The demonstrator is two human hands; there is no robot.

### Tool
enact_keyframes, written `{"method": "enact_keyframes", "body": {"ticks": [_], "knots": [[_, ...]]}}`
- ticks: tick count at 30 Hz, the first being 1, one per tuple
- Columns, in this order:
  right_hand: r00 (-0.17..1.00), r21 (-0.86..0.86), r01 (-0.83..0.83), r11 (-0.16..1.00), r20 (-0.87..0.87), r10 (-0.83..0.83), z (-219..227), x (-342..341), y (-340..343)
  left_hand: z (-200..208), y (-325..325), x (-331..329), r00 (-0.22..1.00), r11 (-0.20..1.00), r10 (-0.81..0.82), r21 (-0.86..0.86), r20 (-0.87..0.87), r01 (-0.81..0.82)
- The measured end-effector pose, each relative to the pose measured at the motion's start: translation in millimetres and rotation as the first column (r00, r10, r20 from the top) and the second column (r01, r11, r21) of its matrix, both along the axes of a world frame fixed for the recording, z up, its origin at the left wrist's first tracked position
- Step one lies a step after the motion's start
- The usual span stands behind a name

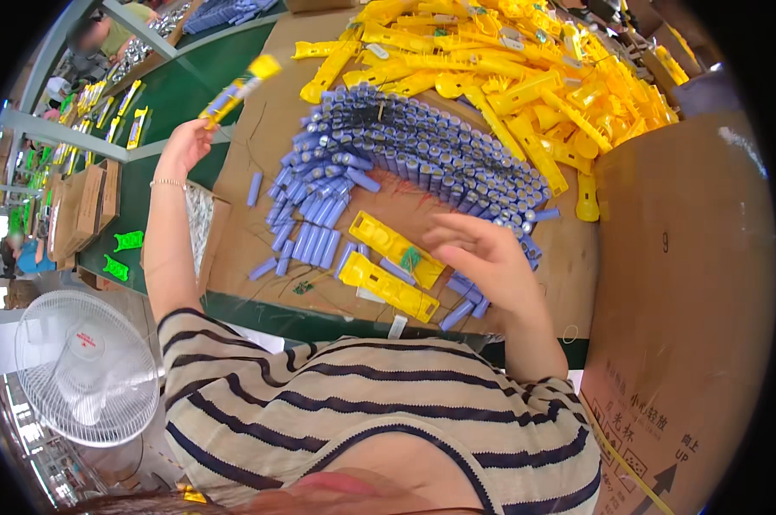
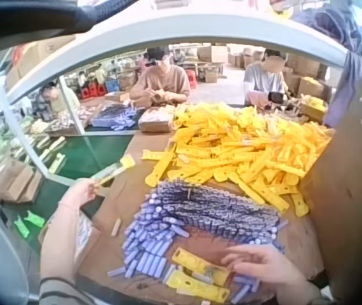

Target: The person assembles electronic components and blue batteries into yellow plastic casings by hand.

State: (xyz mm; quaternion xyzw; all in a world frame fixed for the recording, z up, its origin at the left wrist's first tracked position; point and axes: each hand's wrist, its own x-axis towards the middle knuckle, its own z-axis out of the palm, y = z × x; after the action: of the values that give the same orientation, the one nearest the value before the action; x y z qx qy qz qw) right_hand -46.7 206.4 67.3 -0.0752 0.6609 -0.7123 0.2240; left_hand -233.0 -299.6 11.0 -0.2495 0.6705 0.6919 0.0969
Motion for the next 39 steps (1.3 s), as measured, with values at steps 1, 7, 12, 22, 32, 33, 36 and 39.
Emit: {"method": "enact_keyframes", "body": {"ticks": [1,7,12,22,32,33,36,39], "knots": [[0.999,-0.01,0.026,1.0,0.037,-0.026,7,0,11,-10,-4,-16,0.99,0.99,0.142,0.024,-0.02,-0.142],[0.986,0.014,0.157,0.987,-0.052,-0.156,30,7,41,-120,-62,-102,0.831,0.819,0.555,0.158,0.023,-0.551],[0.943,0.038,0.302,0.952,-0.157,-0.293,40,-2,64,-136,-58,-120,0.749,0.723,0.663,0.268,-0.007,-0.637],[0.881,0.705,0.083,0.704,-0.382,0.279,-37,6,-31,34,134,45,0.855,0.982,-0.127,-0.185,-0.503,0.037],[0.798,0.743,0.114,0.66,-0.464,0.384,-1,13,-23,38,226,228,0.384,0.667,-0.694,-0.745,-0.609,0.024],[0.83,0.712,0.149,0.686,-0.467,0.305,11,15,-20,29,234,232,0.524,0.881,-0.39,-0.473,-0.757,-0.027],[0.812,0.42,0.254,0.871,-0.582,0.044,33,25,-22,26,258,236,0.699,0.994,0.003,-0.077,-0.715,-0.083],[0.808,0.278,0.152,0.949,-0.587,0.043,37,30,-32,32,282,225,0.515,0.905,-0.183,0.061,-0.838,0.421]]}}
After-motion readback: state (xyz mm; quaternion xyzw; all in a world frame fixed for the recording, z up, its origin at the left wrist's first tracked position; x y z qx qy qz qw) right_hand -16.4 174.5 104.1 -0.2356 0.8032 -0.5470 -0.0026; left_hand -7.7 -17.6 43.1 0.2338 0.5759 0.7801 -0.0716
